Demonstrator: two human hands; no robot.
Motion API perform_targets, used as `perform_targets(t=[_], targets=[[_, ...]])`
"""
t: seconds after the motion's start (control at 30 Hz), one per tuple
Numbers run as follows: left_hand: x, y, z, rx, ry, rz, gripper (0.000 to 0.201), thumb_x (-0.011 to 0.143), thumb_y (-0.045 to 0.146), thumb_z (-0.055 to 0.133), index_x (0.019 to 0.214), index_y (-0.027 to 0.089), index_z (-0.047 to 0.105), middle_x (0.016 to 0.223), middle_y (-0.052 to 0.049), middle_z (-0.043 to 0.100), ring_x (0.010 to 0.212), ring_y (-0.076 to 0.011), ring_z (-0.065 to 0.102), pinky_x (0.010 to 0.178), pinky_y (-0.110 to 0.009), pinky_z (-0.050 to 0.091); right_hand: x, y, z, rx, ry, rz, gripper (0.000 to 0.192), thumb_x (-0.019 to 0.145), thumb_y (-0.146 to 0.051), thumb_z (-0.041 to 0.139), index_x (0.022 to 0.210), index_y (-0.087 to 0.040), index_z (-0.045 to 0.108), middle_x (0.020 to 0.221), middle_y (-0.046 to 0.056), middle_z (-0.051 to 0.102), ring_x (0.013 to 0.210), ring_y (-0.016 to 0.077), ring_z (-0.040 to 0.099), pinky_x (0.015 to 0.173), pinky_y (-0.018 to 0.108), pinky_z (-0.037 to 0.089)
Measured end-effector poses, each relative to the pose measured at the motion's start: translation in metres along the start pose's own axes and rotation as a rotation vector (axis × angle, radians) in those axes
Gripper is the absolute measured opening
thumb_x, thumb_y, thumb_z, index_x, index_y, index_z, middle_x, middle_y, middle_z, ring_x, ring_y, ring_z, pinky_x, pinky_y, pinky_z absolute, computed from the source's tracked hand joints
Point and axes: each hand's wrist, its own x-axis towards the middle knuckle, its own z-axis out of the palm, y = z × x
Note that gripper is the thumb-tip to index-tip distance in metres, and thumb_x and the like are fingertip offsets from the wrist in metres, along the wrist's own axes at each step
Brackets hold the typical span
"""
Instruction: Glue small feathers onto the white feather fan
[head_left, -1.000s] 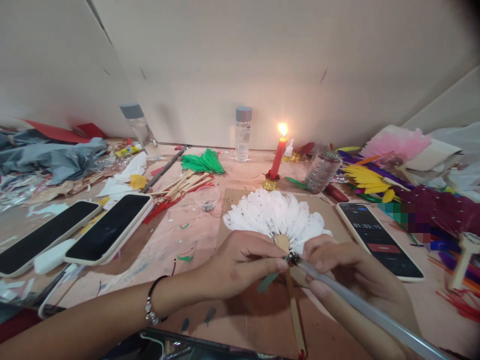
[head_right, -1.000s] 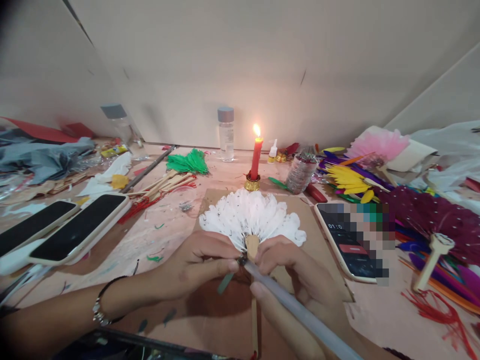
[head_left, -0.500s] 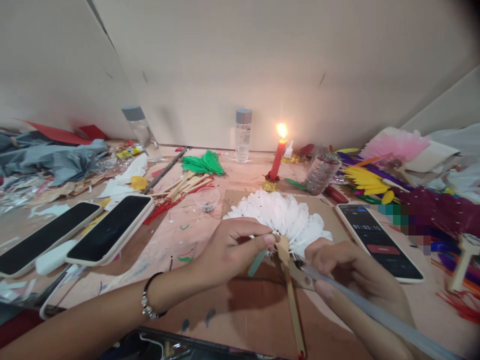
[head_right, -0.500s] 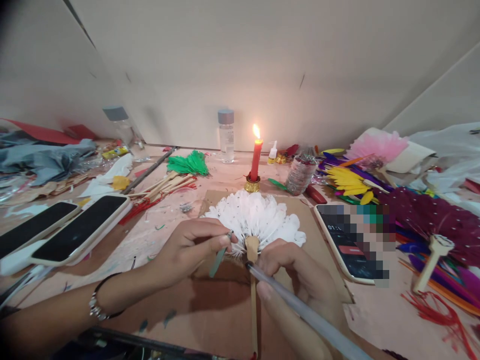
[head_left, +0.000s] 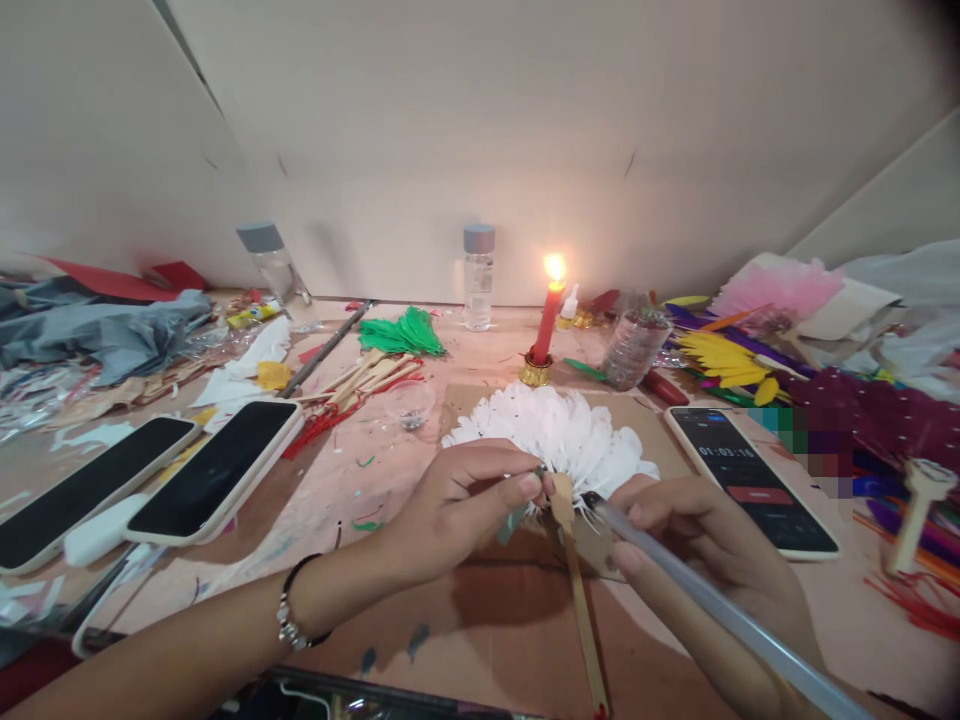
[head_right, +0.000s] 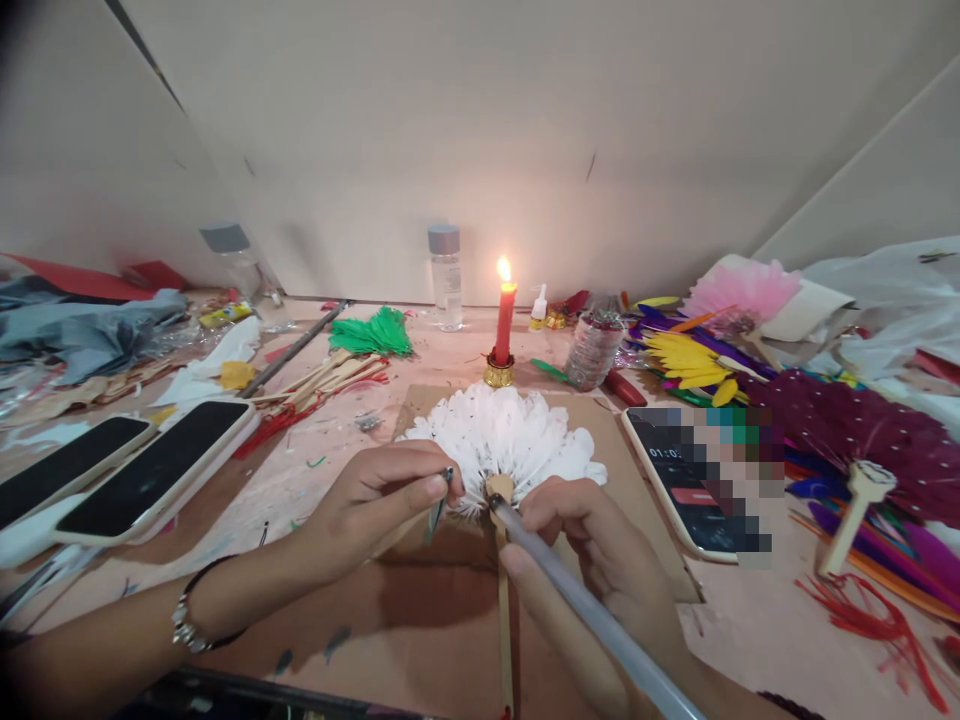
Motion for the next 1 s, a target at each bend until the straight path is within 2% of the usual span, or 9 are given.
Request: perform_targets(t=[0.1, 0.17, 0.33, 0.47, 0.57, 0.7, 0.8, 0.87, 1.0], targets=[[0.001, 0.001, -0.001, 0.023, 0.033, 0.004, 0.04, 0.106, 0.042, 0.06, 0.081, 0.014, 0.074, 0.079, -0.005, 0.068, 0.076, -0.0166, 0.061, 0.07, -0.027, 0.047, 0.001, 0.003, 0.002, -0.016, 0.026, -0.07, 0.015, 0.096, -0.02, 0.077, 0.103, -0.03, 0.068, 0.092, 0.002, 0.071, 0.08, 0.021, 0.069, 0.068, 0.028, 0.058], [0.002, 0.0, -0.002, 0.052, 0.087, 0.023, 0.038, 0.106, 0.04, 0.06, 0.08, 0.015, 0.073, 0.078, -0.005, 0.068, 0.076, -0.0167, 0.062, 0.072, -0.027, 0.048, 0.0, 0.006, 0.002, -0.013, -0.014, -0.106, 0.016, 0.097, -0.019, 0.074, 0.107, -0.03, 0.067, 0.092, 0.002, 0.068, 0.083, 0.0206, 0.067, 0.069, 0.027, 0.055], [0.007, -0.002, -0.008, 0.039, 0.308, 0.047, 0.029, 0.104, 0.035, 0.063, 0.085, 0.017, 0.073, 0.08, -0.003, 0.07, 0.079, -0.0163, 0.064, 0.073, -0.027, 0.051, -0.004, 0.011, 0.005, 0.074, -0.321, -0.072, 0.006, 0.105, -0.031, 0.063, 0.109, -0.027, 0.065, 0.092, 0.003, 0.065, 0.082, 0.0212, 0.064, 0.072, 0.032, 0.05], [0.012, 0.001, -0.015, 0.041, 0.385, 0.044, 0.024, 0.103, 0.034, 0.063, 0.09, 0.017, 0.075, 0.077, -0.002, 0.07, 0.074, -0.0148, 0.064, 0.067, -0.025, 0.051, -0.003, 0.014, 0.011, 0.084, -0.563, -0.116, 0.023, 0.108, -0.044, 0.056, 0.104, -0.023, 0.065, 0.091, 0.004, 0.069, 0.082, 0.0212, 0.064, 0.077, 0.033, 0.048], [0.015, 0.005, -0.019, 0.147, 0.402, 0.043, 0.027, 0.103, 0.032, 0.061, 0.084, 0.017, 0.073, 0.071, -0.001, 0.067, 0.068, -0.013, 0.061, 0.062, -0.023, 0.049, -0.004, 0.02, 0.012, 0.042, -0.597, -0.053, 0.031, 0.108, -0.049, 0.053, 0.102, -0.022, 0.066, 0.091, 0.004, 0.07, 0.081, 0.0201, 0.062, 0.075, 0.032, 0.044], [0.022, -0.001, -0.025, 0.328, 0.402, 0.075, 0.027, 0.103, 0.03, 0.061, 0.083, 0.017, 0.074, 0.068, 0.001, 0.063, 0.066, -0.0124, 0.059, 0.062, -0.022, 0.046, -0.01, 0.031, 0.01, -0.016, -0.654, 0.141, 0.036, 0.108, -0.054, 0.052, 0.106, -0.021, 0.067, 0.094, 0.004, 0.069, 0.083, 0.0199, 0.061, 0.073, 0.03, 0.041], [0.033, -0.011, -0.033, 0.479, 0.331, 0.135, 0.029, 0.104, 0.029, 0.059, 0.082, 0.017, 0.073, 0.071, 0.0, 0.066, 0.068, -0.0134, 0.06, 0.064, -0.024, 0.046, -0.012, 0.04, 0.01, -0.013, -0.629, 0.243, 0.045, 0.106, -0.063, 0.053, 0.098, -0.021, 0.066, 0.089, 0.004, 0.067, 0.079, 0.0195, 0.058, 0.067, 0.029, 0.039], [0.045, -0.013, -0.04, 0.639, 0.226, 0.197, 0.031, 0.105, 0.029, 0.058, 0.082, 0.017, 0.074, 0.074, -0.002, 0.069, 0.072, -0.0152, 0.062, 0.07, -0.026, 0.047, -0.012, 0.044, 0.01, 0.022, -0.593, 0.284, 0.05, 0.105, -0.068, 0.054, 0.092, -0.021, 0.064, 0.083, 0.003, 0.064, 0.074, 0.0185, 0.055, 0.064, 0.028, 0.037], [0.076, -0.005, -0.049, 1.014, -0.194, 0.202, 0.031, 0.106, 0.025, 0.055, 0.089, 0.018, 0.08, 0.092, -0.006, 0.078, 0.08, -0.0173, 0.068, 0.069, -0.027, 0.045, -0.011, 0.046, 0.012, 0.161, -0.568, 0.34, 0.049, 0.107, -0.067, 0.053, 0.091, -0.021, 0.061, 0.071, -0.001, 0.056, 0.065, 0.0153, 0.049, 0.06, 0.026, 0.036]])
